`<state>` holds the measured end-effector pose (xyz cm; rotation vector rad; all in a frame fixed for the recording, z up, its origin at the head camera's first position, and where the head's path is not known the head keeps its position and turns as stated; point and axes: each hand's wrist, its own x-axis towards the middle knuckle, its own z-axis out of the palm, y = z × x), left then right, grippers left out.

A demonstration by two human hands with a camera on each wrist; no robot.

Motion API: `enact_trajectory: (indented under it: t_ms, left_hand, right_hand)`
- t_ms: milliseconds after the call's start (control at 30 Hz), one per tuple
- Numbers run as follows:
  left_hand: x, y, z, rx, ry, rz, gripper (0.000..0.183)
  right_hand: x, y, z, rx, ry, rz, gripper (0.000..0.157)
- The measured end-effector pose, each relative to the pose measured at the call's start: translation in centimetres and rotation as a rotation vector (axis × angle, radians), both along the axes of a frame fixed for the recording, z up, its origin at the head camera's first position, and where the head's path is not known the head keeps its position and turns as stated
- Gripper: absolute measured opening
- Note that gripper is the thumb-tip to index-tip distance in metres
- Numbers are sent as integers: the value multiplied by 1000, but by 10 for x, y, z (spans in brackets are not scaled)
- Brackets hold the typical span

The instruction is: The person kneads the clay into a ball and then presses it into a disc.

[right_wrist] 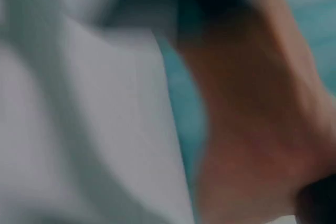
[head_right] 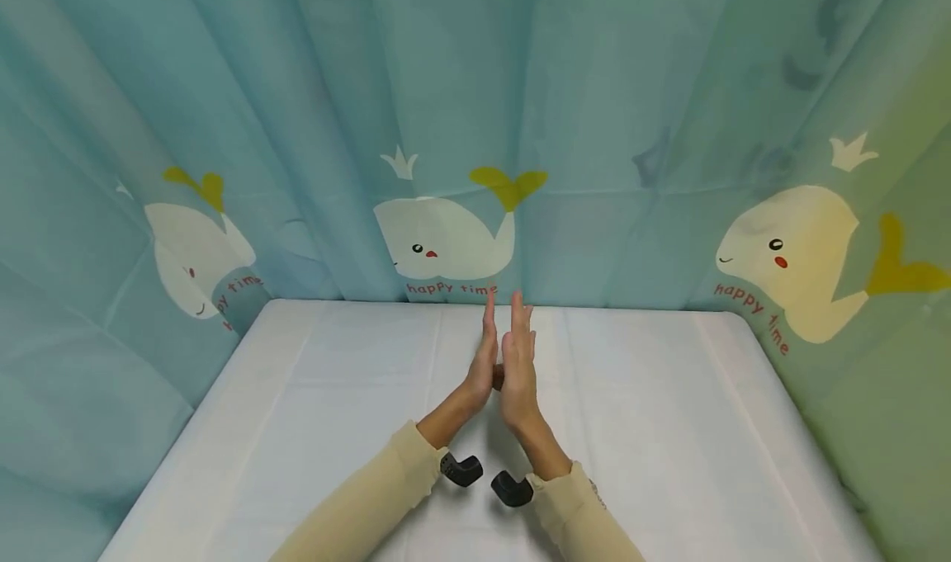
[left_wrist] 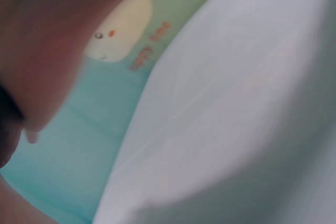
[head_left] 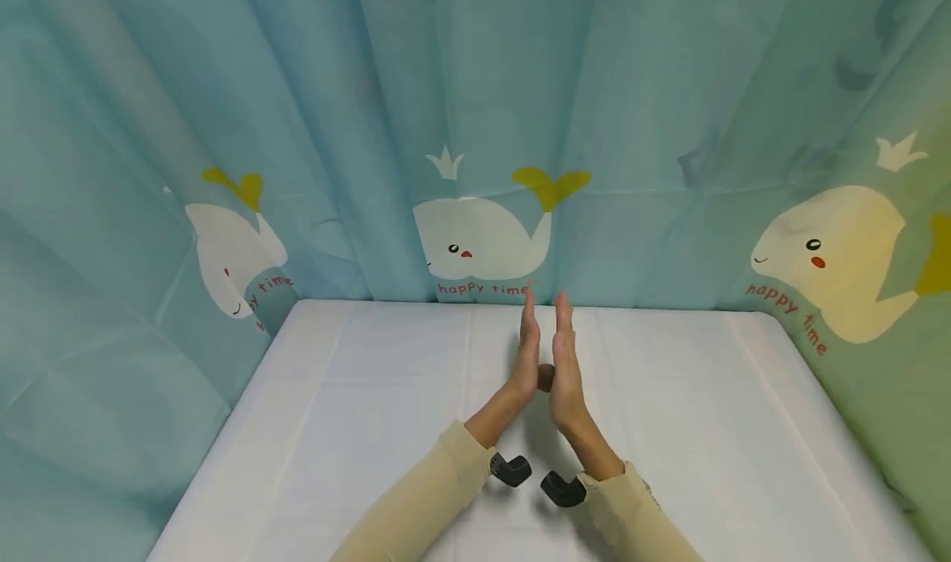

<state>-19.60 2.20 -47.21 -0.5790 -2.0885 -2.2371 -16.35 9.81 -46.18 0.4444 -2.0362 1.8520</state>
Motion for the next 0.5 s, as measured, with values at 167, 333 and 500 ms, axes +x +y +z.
enact_trajectory:
  t_ms: [167, 333, 500]
  left_hand:
    - [14, 5, -1, 64, -109, -99, 62]
    - [15, 1, 19, 156, -84, -112, 61]
    - [0, -8, 22, -11, 63, -7, 65]
  right_hand:
    - [-27, 19, 4, 30, -37, -57, 56]
    - [-29, 23, -17, 42, -111, 17, 55]
    - [-4, 2, -25, -40, -113, 106, 58]
